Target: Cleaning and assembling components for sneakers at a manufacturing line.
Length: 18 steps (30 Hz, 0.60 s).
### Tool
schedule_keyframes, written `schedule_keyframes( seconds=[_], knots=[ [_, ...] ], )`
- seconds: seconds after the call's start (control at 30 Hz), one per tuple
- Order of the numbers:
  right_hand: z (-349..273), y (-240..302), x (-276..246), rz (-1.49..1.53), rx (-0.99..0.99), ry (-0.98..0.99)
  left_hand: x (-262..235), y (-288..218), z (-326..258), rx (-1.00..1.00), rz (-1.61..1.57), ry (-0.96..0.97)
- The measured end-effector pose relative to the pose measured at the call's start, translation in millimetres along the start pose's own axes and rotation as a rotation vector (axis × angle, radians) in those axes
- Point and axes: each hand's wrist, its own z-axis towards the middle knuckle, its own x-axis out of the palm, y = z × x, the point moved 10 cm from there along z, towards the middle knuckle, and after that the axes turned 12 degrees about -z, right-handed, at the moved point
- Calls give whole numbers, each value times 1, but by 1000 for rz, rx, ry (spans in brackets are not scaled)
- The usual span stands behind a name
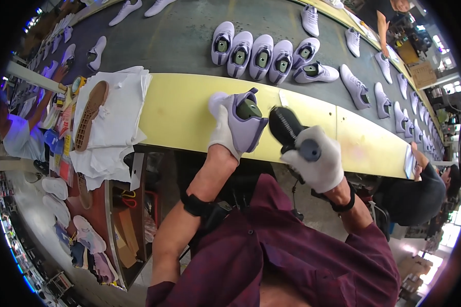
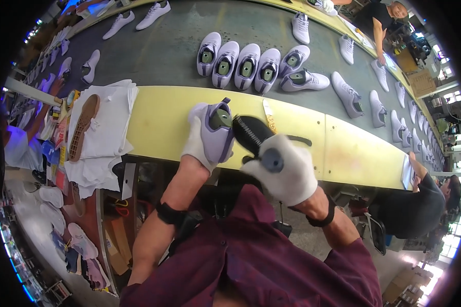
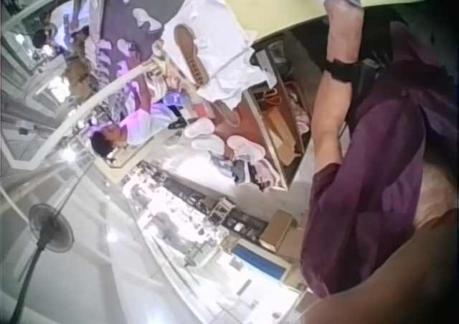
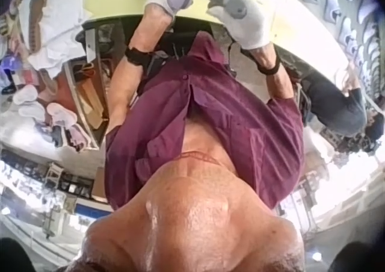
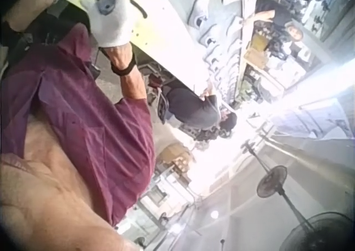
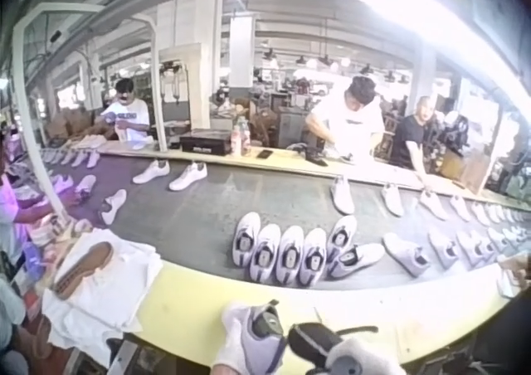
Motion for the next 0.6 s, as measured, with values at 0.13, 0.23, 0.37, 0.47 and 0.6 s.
schedule_keyframes(
  seconds=[0.13,0.23,0.37,0.47,0.6],
  knots=[
    [6,-8,23,1,53,15,-13,1,11,87,-78,-63],
    [1,-47,23,-29,191,-48,-23,-11,1,160,63,-18],
    [-6,-122,-2,-53,407,-19,-36,-43,-2,474,430,110],
    [0,-196,-11,-227,550,113,-75,-63,26,639,797,62],
    [-23,-333,-11,-482,538,152,-38,-65,-6,728,1599,-114]
  ],
)
